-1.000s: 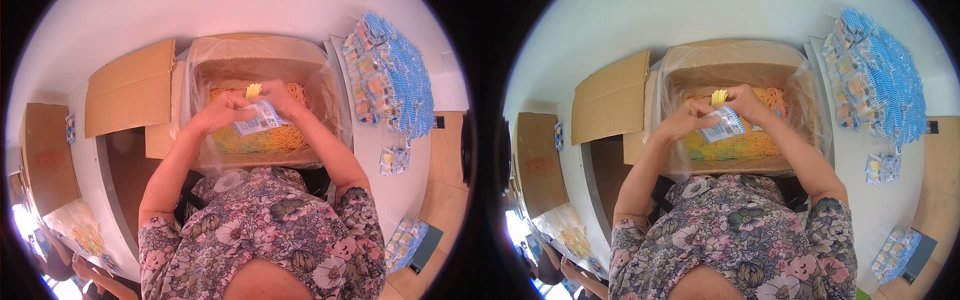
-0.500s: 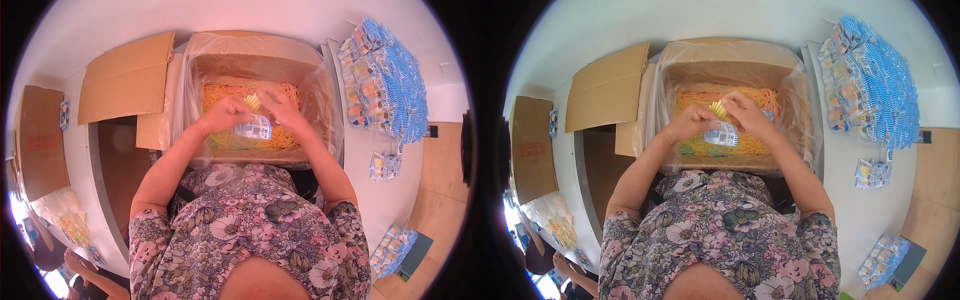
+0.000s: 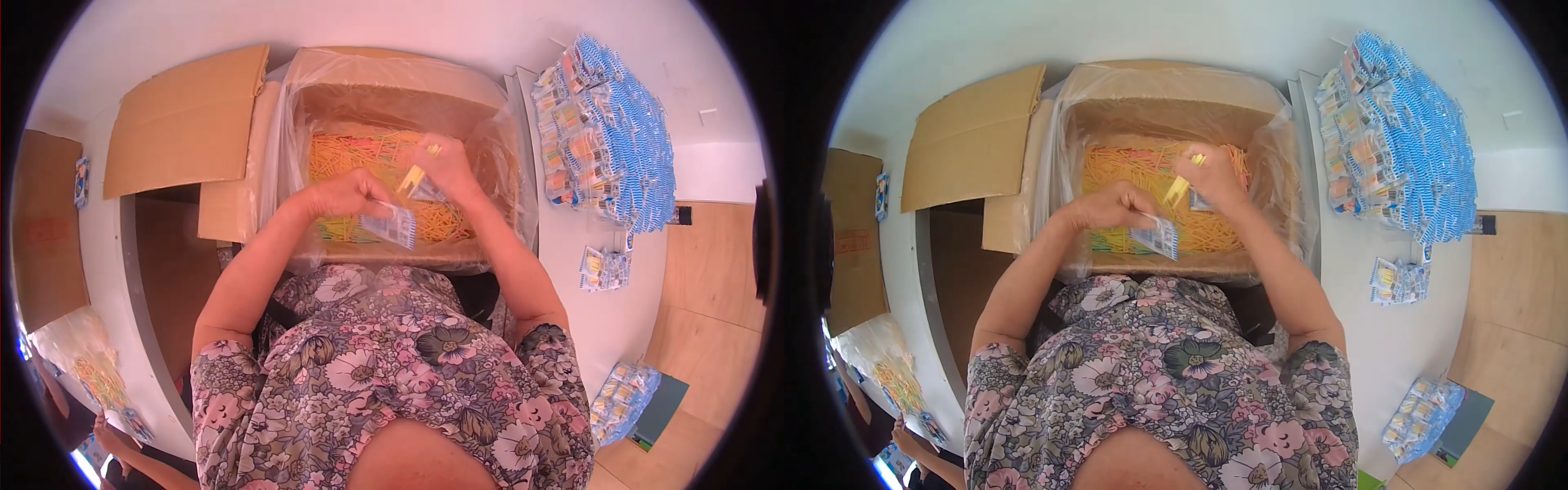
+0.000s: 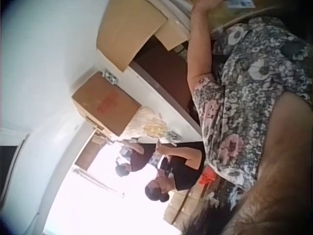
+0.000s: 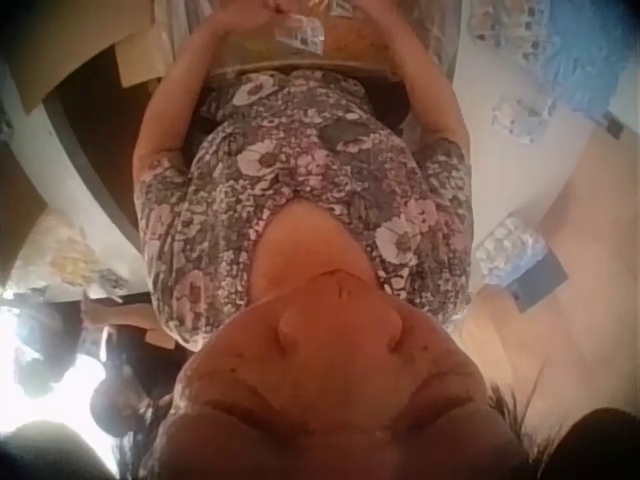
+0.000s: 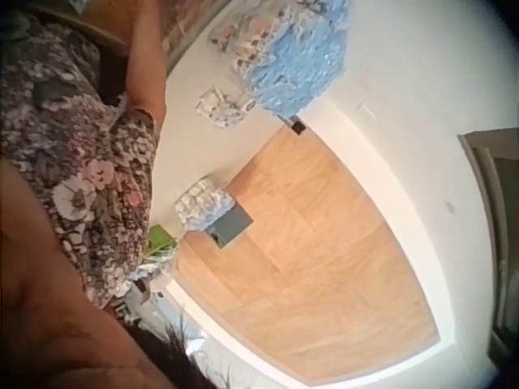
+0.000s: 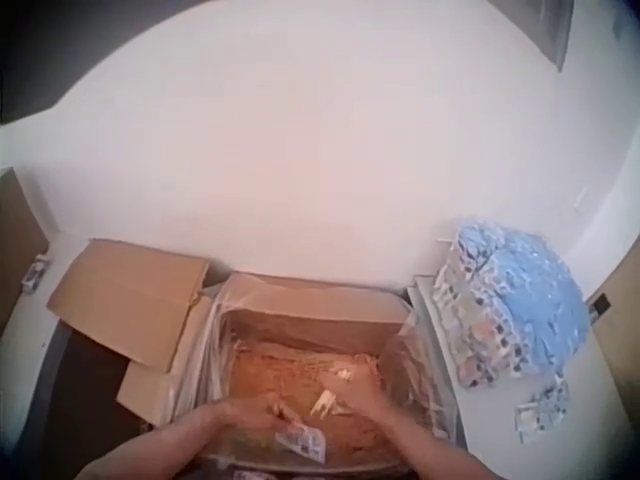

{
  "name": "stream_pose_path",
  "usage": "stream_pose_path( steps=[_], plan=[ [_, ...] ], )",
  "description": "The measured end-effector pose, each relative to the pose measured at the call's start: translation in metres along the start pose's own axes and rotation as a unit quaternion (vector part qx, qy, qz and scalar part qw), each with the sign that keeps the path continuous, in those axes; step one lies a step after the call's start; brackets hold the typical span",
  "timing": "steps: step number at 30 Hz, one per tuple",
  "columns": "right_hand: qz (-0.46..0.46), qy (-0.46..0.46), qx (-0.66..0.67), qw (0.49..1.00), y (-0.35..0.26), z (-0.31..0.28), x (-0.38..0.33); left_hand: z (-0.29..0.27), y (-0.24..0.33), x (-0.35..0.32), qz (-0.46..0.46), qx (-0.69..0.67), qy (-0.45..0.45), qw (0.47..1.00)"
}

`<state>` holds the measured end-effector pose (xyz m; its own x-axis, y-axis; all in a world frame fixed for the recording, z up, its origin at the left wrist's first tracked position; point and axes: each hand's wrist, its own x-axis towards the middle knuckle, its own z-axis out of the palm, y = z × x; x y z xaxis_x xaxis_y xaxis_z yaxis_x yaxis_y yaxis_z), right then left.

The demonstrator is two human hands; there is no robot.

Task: Placing a packet and wooden sticks into small plastic bags.

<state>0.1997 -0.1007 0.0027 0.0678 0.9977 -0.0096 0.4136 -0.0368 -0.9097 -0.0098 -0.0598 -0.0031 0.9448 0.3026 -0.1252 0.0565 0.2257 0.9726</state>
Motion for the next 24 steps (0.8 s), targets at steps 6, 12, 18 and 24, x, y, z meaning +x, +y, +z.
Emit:
stream_pose_path(
  steps=[6, 12, 18, 24],
  plan=[
    [0.002, -0.202, -0.153, 0.967, 0.022, -0.002, -0.048, -0.015, -0.008, 0.008, -0.067, 0.040, 0.076, 0.994],
    [-0.003, -0.249, -0.179, 0.952, 0.015, -0.016, -0.062, -0.010, -0.004, 0.014, -0.011, -0.055, 0.126, 0.990],
    [0.200, -0.062, 0.174, 0.962, -0.040, -0.045, -0.046, -0.012, -0.014, 0.015, 0.019, -0.031, 0.183, 0.982],
    [0.201, -0.059, 0.361, 0.909, -0.059, -0.039, -0.024, -0.010, -0.009, 0.018, 0.088, -0.040, 0.248, 0.964]
  ],
)
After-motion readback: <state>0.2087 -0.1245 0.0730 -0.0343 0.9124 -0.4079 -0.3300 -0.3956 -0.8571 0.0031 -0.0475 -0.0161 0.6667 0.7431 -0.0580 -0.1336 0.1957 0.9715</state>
